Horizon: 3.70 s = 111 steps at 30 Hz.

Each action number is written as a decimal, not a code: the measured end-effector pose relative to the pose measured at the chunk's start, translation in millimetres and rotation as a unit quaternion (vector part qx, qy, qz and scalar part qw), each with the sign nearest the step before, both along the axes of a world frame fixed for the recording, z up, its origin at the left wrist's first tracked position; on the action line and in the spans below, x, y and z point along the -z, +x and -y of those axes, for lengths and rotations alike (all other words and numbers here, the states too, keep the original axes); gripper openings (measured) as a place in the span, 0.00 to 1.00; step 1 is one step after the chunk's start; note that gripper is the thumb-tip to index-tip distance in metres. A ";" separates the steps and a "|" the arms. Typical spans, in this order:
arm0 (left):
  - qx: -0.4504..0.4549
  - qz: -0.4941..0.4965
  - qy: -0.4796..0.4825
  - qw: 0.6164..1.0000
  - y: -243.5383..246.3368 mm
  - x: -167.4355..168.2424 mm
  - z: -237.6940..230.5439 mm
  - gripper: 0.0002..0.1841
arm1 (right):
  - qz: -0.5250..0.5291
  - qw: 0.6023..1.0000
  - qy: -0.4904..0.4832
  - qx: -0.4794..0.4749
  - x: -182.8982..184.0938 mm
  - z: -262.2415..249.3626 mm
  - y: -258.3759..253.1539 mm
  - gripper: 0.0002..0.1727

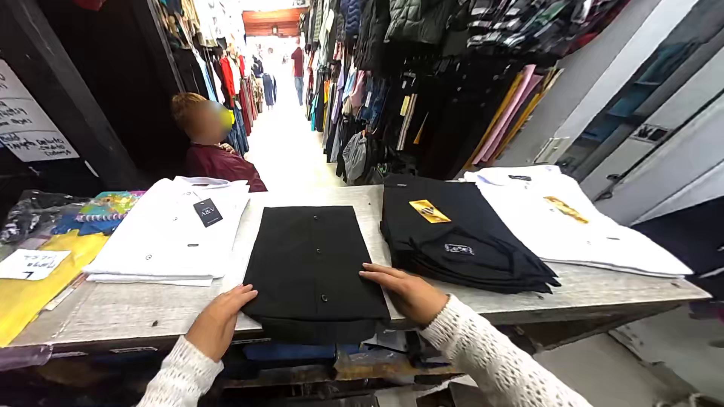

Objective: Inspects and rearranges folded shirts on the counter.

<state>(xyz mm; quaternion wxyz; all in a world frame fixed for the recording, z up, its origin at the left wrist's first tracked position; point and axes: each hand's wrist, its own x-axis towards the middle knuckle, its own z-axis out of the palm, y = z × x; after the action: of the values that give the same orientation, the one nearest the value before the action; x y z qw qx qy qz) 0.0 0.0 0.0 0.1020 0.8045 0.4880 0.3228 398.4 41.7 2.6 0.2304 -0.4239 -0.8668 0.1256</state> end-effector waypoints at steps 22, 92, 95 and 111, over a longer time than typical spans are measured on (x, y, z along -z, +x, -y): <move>0.016 0.094 0.096 0.991 1.7 15.1 6.0 0.10 | -0.099 0.995 0.020 -0.020 8.0 32.6 -14.6 0.20; 0.134 0.026 0.225 0.965 1.1 -6.2 12.1 0.06 | -0.099 0.972 0.159 -0.141 10.7 42.0 -5.0 0.19; 0.177 0.123 0.181 0.960 17.0 -55.5 30.6 0.07 | -0.226 0.945 0.128 -0.200 -25.7 57.2 -5.0 0.14; -0.199 0.282 -0.254 0.903 31.0 -37.2 -148.3 0.31 | -0.245 0.933 -0.170 0.202 -46.1 -59.6 -40.8 0.37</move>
<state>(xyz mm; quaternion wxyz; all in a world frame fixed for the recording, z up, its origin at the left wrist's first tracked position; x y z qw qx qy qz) 31.0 148.3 37.2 0.3700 0.5125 0.6546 0.4146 357.6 101.3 48.7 0.3806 -0.5788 -0.6451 0.3224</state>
